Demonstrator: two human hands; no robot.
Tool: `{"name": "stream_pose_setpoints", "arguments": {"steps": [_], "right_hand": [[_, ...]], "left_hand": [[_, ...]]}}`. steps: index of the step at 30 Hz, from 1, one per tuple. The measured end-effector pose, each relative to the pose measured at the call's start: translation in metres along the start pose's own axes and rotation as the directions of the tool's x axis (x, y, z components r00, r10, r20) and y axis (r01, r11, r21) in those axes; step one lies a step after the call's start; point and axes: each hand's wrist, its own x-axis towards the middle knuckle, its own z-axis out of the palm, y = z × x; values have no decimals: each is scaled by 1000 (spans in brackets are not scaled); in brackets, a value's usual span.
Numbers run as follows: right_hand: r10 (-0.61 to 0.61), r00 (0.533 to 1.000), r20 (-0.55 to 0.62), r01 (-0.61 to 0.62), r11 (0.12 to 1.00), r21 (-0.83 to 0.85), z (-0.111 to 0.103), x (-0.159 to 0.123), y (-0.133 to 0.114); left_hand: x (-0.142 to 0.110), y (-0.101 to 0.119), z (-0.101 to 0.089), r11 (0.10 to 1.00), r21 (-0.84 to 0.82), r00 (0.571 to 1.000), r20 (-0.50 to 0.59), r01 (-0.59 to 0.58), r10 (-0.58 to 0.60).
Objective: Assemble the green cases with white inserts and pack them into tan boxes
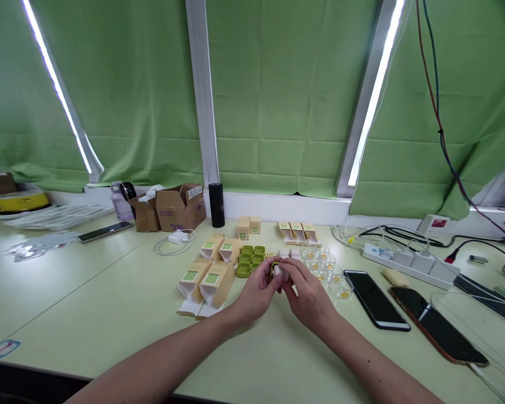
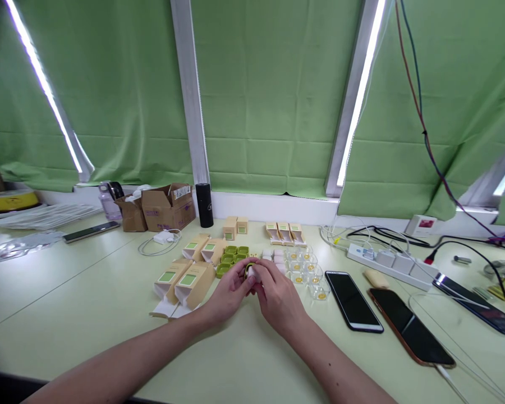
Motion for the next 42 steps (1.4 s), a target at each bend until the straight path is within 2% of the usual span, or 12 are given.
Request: {"name": "stream_pose_setpoints", "arguments": {"steps": [16, 24, 30, 35, 38, 42], "right_hand": [[11, 1000, 17, -12, 999, 33, -1, 0, 0], [157, 987, 34, -160, 967, 197, 2, -4, 0], [302, 951, 69, -308, 903, 300, -1, -3, 0], [466, 880, 88, -455, 776, 437, -2, 1, 0], [553, 822, 135, -510, 611, 605, 0, 5, 3], [632, 742, 223, -537, 361, 762, 0, 11, 6]], "left_hand": [[2, -1, -1, 999, -19, 999, -25, -29, 28], [7, 5, -7, 1000, -2, 1000, -18, 16, -16], [3, 11, -10, 997, 26, 997, -31, 77, -76], [2, 11, -16, 993, 113, 996, -86, 26, -16], [3, 7, -21, 971, 237, 990, -118, -43, 72], [3, 2, -26, 864, 465, 969, -50, -192, 242]]}}
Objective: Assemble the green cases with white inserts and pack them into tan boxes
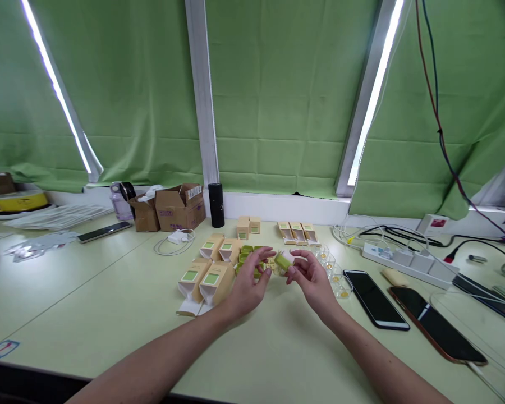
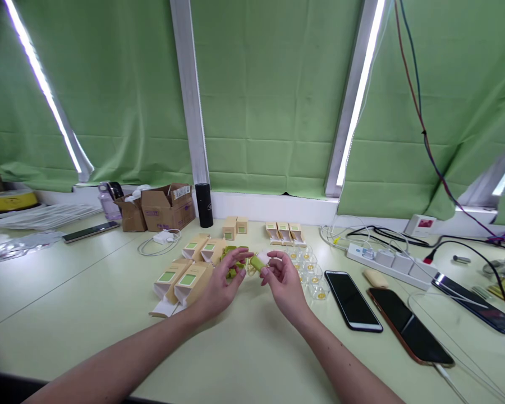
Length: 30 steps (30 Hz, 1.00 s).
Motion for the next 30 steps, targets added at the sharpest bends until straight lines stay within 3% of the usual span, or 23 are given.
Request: {"name": "stream_pose_setpoints", "arguments": {"steps": [8, 13, 21, 26, 30], "right_hand": [[209, 977, 33, -211, 954, 213, -2, 3, -5], [276, 959, 70, -284, 928, 240, 1, 2, -7], [264, 956, 129, -289, 921, 262, -1, 3, -2], [275, 949, 154, -308, 913, 268, -5, 2, -2], [272, 951, 150, -301, 924, 234, -5, 1, -5]], "left_hand": [[-2, 3, -2, 914, 315, 966, 65, -258, 250], [-1, 6, -3, 862, 409, 954, 99, -300, 284], [2, 3, -3, 903, 370, 972, 5, -219, 234], [3, 1, -2, 965, 256, 996, -52, -51, 67], [8, 1, -3, 984, 126, 989, -93, 128, -117]]}}
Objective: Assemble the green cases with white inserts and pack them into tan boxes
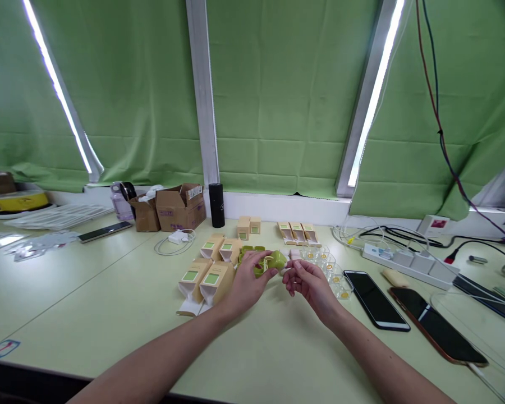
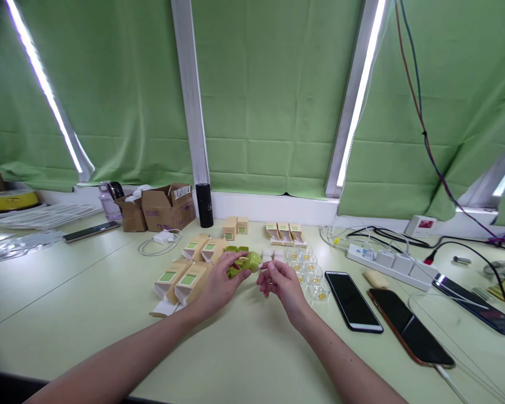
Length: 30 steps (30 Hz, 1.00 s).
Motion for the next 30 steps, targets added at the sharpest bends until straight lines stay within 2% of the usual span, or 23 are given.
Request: {"name": "stream_pose_setpoints", "arguments": {"steps": [3, 6, 9, 11, 14, 17, 18, 21, 23, 25, 27, 30], "right_hand": [[-7, 1000, -8, 7, 999, -41, 1, -2, -3], [-34, 999, -17, 32, 993, -116, 2, -3, -6], [-126, 991, -49, 108, 956, -272, 1, -2, -13], [-219, 973, -72, 169, 891, -421, -3, -2, -21], [-350, 930, -112, 195, 729, -656, -15, -2, -39], [-393, 915, -87, 162, 558, -814, -36, -7, -57], [-399, 915, -65, 145, 474, -868, -44, -10, -61], [-416, 909, 11, 78, 145, -986, -73, -24, -67], [-400, 910, 105, 87, -61, -994, -93, -33, -63], [-365, 915, 173, 98, -215, -972, -110, -42, -56], [-357, 915, 189, 79, -301, -950, -122, -49, -46], [-347, 919, 189, 67, -335, -940, -128, -54, -37]], "left_hand": [[5, 4, 0, 986, -125, 993, 30, 115, -112], [9, 7, 1, 938, -288, 981, 94, 191, -171], [10, 5, 2, 868, -425, 966, 150, 256, -212], [10, 1, 4, 824, -486, 956, 169, 292, -240], [9, -5, 5, 761, -559, 943, 166, 330, -287], [9, -7, 5, 716, -600, 931, 166, 357, -325], [9, -7, 5, 706, -607, 928, 169, 364, -333], [9, -6, 5, 693, -618, 924, 178, 372, -337], [10, -5, 5, 691, -622, 925, 173, 369, -339], [10, -5, 6, 687, -626, 923, 163, 369, -348], [10, -5, 6, 682, -629, 921, 160, 373, -356], [10, -6, 6, 682, -629, 920, 159, 373, -357]]}}
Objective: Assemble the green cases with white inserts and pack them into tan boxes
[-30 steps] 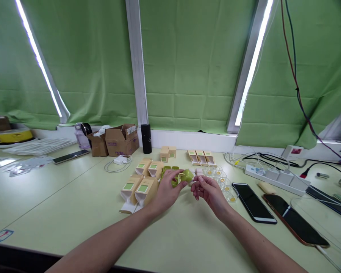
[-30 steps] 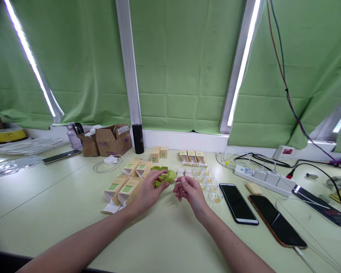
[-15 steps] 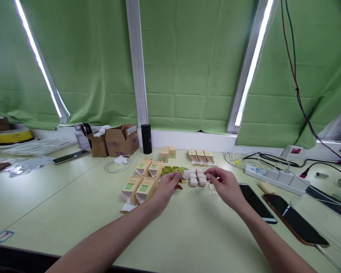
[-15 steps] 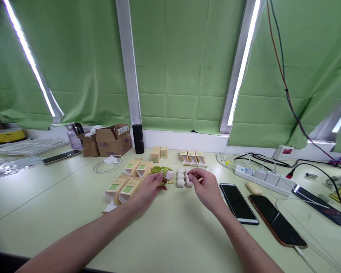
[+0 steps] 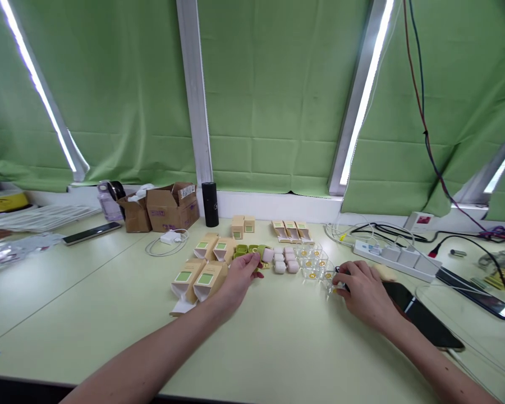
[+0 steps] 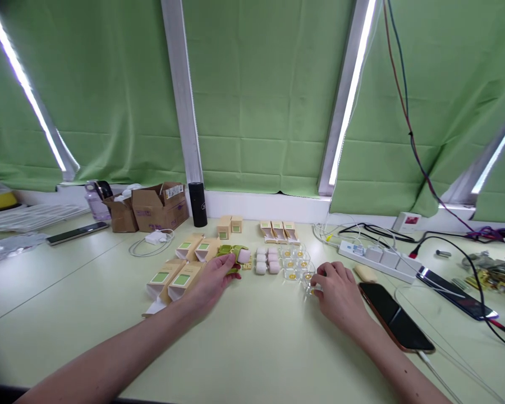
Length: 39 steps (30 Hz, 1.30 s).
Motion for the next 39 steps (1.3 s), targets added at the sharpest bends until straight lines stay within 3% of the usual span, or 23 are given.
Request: {"name": "stream_pose_setpoints", "arguments": {"steps": [3, 6, 7, 9, 12, 14, 18, 22, 27, 30, 32, 35, 39], "right_hand": [[48, 999, -11, -47, 993, 104, -5, 1, -8], [115, 993, -12, -97, 882, 460, -20, 11, -23], [117, 993, 21, -105, 779, 618, -25, 16, -30], [143, 982, 121, -173, 453, 875, -33, 28, -46], [110, 961, 255, -254, -24, 967, -36, 47, -71], [69, 964, 256, -231, -254, 939, -31, 58, -87], [18, 959, 284, -248, -435, 865, -12, 74, -109], [81, 938, 338, -243, -542, 804, 9, 79, -120], [116, 894, 433, -289, -588, 756, 20, 71, -126], [137, 900, 414, -278, -551, 786, 20, 67, -126], [174, 915, 364, -244, -482, 842, 21, 66, -127], [253, 927, 276, -213, -250, 945, 28, 64, -128], [335, 939, 82, -168, 238, 957, 36, 58, -132]], "left_hand": [[0, 0, 0, 1000, -2, 1000, 0, -1, 1], [0, 0, 0, 1000, -10, 1000, -11, 3, -3], [0, 0, 0, 1000, -13, 1000, -18, 5, -5], [1, 1, 0, 1000, -17, 999, -30, 9, -9], [1, 2, -1, 1000, -14, 999, -37, 1, -1], [2, 3, -3, 1000, -11, 999, -42, -16, 16], [3, 3, -5, 998, -14, 997, -57, -55, 54], [5, 1, -6, 997, -18, 992, -108, -74, 72], [7, -2, -8, 996, -12, 988, -127, -87, 85], [7, -2, -7, 996, 0, 988, -127, -84, 83], [6, -2, -7, 997, 4, 987, -135, -83, 83], [6, -2, -6, 996, 13, 985, -142, -93, 94], [7, -3, -6, 995, 36, 985, -141, -96, 100]]}}
